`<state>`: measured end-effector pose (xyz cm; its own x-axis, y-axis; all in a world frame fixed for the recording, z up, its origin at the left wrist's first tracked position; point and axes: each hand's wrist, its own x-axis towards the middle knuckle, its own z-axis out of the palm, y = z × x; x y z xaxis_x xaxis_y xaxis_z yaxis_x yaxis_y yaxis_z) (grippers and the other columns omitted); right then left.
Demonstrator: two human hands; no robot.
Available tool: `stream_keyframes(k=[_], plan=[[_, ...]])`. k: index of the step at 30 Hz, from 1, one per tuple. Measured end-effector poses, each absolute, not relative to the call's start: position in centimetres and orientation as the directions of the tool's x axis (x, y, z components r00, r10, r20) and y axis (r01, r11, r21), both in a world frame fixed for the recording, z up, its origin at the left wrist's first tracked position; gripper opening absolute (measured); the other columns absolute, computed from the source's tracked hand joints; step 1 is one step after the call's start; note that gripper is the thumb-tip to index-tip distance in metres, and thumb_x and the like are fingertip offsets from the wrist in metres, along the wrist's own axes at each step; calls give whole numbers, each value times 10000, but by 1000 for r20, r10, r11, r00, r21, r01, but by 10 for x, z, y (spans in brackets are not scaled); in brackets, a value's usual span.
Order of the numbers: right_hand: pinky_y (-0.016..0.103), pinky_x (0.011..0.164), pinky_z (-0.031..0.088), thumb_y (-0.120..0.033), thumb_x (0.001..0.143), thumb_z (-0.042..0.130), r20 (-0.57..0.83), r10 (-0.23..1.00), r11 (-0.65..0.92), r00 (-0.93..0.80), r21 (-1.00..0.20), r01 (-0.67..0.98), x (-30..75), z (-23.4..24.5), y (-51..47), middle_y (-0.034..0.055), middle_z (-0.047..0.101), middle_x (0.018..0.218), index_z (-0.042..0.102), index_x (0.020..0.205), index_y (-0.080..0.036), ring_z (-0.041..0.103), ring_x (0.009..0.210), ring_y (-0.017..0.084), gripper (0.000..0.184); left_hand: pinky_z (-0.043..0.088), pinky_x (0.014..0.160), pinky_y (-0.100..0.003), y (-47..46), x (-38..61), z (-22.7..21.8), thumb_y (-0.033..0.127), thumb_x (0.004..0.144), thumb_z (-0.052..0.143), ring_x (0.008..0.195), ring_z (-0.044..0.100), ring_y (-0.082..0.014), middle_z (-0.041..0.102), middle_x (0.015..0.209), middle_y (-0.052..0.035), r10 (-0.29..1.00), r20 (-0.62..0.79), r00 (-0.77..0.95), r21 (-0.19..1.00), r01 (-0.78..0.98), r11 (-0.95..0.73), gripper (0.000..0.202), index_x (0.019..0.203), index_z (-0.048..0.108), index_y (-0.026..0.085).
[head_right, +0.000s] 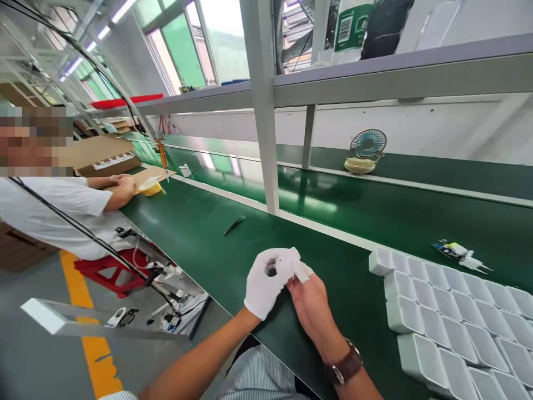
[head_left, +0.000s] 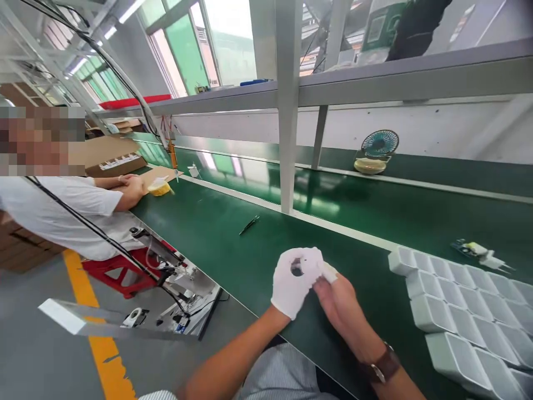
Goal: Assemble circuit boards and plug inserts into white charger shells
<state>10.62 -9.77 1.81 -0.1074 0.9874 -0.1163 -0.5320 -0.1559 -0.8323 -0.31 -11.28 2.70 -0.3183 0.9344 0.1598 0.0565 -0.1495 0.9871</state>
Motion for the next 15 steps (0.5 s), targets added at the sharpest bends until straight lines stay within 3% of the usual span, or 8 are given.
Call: stream_keyframes(k=[7, 15], plan=[[393, 850, 597, -386, 764, 791, -149, 963, -263, -223, -698, -666, 74, 19, -98, 83, 717, 1126, 704, 1070, -186, 672, 1033, 249, 376, 546, 846, -335, -113, -25, 16, 246, 704, 801, 992, 689, -194, 680, 1207, -68, 868, 237, -436, 971, 126, -202, 295, 904, 587, 208], [361, 813, 592, -360, 702, 812, -221, 954, -298, -200, -728, -617, 80, 23, -101, 64, 726, 1066, 676, 1045, -193, 678, 966, 234, 406, 538, 854, -348, -118, -26, 21, 307, 753, 786, 929, 675, -178, 684, 1145, -63, 881, 214, -421, 972, 178, -151, 312, 986, 604, 208]])
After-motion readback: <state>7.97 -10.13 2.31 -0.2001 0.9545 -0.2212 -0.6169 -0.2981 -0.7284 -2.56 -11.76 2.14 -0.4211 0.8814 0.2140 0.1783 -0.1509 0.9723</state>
